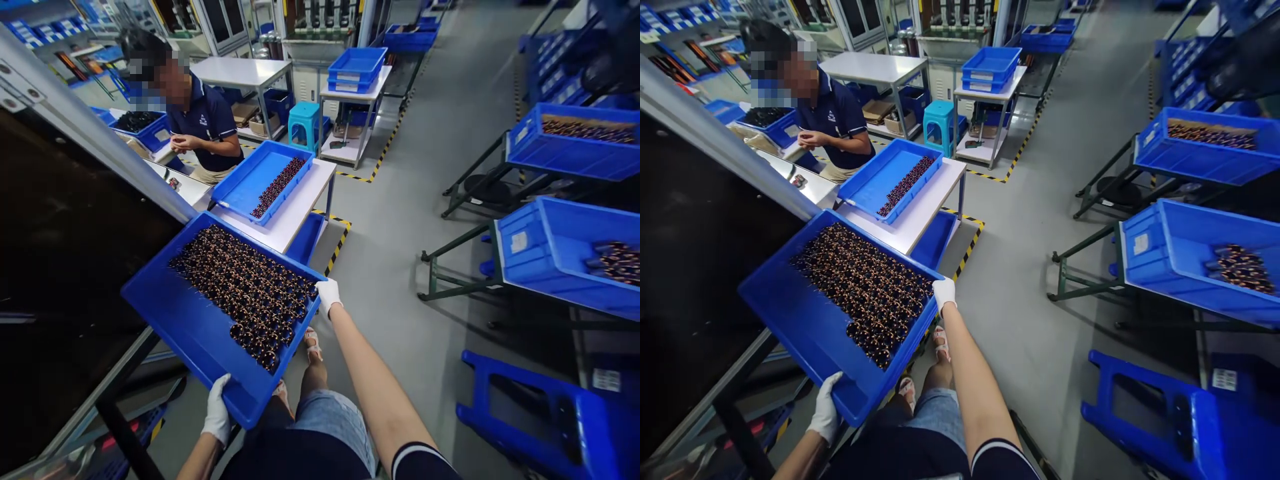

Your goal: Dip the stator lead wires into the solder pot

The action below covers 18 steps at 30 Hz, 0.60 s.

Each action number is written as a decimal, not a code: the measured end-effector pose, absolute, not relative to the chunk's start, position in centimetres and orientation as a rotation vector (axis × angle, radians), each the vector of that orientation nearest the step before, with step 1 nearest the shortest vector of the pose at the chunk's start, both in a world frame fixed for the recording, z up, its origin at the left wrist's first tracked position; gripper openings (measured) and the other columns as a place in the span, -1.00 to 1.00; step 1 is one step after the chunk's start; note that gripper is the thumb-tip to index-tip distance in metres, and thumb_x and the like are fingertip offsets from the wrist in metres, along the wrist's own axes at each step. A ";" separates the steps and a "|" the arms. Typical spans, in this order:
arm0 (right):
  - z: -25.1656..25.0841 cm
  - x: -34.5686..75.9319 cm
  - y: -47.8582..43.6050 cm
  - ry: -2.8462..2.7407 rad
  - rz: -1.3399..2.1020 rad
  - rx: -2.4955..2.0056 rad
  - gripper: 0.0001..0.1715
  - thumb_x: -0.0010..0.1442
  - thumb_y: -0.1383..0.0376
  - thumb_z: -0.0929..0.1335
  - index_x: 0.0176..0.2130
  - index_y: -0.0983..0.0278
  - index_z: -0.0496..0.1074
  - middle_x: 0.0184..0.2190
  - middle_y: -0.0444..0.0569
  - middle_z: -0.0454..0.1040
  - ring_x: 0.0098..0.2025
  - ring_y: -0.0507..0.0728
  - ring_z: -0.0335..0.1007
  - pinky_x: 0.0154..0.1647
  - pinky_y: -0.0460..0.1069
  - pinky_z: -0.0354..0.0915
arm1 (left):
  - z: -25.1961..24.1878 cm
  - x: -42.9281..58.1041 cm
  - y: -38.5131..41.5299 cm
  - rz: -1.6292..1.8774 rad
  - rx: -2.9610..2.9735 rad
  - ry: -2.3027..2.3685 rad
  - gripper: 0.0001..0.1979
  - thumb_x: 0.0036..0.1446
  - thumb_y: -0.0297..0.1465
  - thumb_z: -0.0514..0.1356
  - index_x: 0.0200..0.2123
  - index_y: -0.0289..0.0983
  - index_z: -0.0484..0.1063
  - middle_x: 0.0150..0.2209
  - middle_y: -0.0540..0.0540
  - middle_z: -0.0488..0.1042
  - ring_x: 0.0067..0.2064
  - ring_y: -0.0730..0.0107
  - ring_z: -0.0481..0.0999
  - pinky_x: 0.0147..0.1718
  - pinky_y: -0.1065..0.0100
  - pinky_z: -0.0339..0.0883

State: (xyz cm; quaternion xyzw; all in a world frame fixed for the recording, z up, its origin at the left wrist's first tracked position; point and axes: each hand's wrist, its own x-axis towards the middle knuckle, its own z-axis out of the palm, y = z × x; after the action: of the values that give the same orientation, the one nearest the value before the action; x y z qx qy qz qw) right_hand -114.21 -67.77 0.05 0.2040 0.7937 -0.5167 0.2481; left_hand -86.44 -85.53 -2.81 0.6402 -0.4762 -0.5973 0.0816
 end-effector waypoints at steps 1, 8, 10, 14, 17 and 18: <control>0.2 -113.6 -67.5 2.179 -1.406 0.570 -0.66 0.21 0.20 0.32 -0.05 0.32 0.35 -0.08 0.00 0.40 -0.15 0.15 0.40 -0.20 0.10 0.39 | -3.0 -86.1 -85.6 -1.825 1.910 -1.382 -0.77 0.21 -0.26 0.12 -0.30 -0.33 0.38 -0.39 0.01 0.41 -0.41 0.44 0.42 -0.38 0.31 0.38; 0.4 -109.3 -66.6 2.283 -1.399 0.674 -0.69 0.20 0.21 0.33 -0.10 0.33 0.37 -0.14 -0.03 0.42 -0.22 0.11 0.41 -0.28 0.04 0.40 | -4.3 -83.2 -85.8 -1.988 1.843 -1.201 -0.78 0.18 -0.27 0.15 -0.32 -0.33 0.39 -0.35 -0.01 0.44 -0.35 0.40 0.45 -0.32 0.27 0.39; 0.5 -108.6 -66.6 2.310 -1.394 0.708 -0.70 0.20 0.22 0.32 -0.10 0.33 0.37 -0.15 -0.03 0.43 -0.24 0.10 0.41 -0.30 0.03 0.40 | -4.4 -82.7 -85.5 -2.033 1.833 -1.160 -0.78 0.18 -0.27 0.15 -0.33 -0.34 0.40 -0.36 -0.01 0.45 -0.36 0.40 0.46 -0.32 0.26 0.39; 1.1 -108.0 -66.3 2.350 -1.375 0.737 -0.72 0.21 0.22 0.32 -0.13 0.34 0.38 -0.20 -0.05 0.44 -0.30 0.06 0.41 -0.36 -0.01 0.40 | -4.2 -82.3 -84.5 -2.082 1.819 -1.063 -0.79 0.18 -0.27 0.16 -0.32 -0.34 0.41 -0.37 -0.01 0.46 -0.37 0.41 0.46 -0.32 0.27 0.40; 1.5 -107.8 -65.6 2.354 -1.361 0.714 -0.73 0.21 0.21 0.32 -0.14 0.34 0.38 -0.22 -0.05 0.44 -0.30 0.06 0.41 -0.35 -0.01 0.40 | -3.6 -82.0 -83.4 -2.072 1.828 -1.000 -0.80 0.17 -0.29 0.17 -0.34 -0.34 0.40 -0.37 0.00 0.46 -0.37 0.42 0.46 -0.32 0.28 0.39; 1.6 -107.8 -65.3 2.353 -1.356 0.705 -0.73 0.21 0.22 0.32 -0.14 0.34 0.38 -0.21 -0.05 0.44 -0.30 0.06 0.41 -0.34 0.00 0.40 | -3.4 -81.9 -82.9 -2.069 1.834 -0.983 -0.81 0.17 -0.30 0.17 -0.35 -0.34 0.40 -0.38 0.00 0.45 -0.37 0.42 0.46 -0.32 0.28 0.39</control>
State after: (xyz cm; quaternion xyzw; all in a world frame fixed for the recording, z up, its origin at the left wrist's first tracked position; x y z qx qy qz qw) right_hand -107.80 -65.30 1.55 0.2477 0.8268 -0.4765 0.1672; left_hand -81.86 -82.90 -3.43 0.6217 -0.3332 -0.7013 0.1034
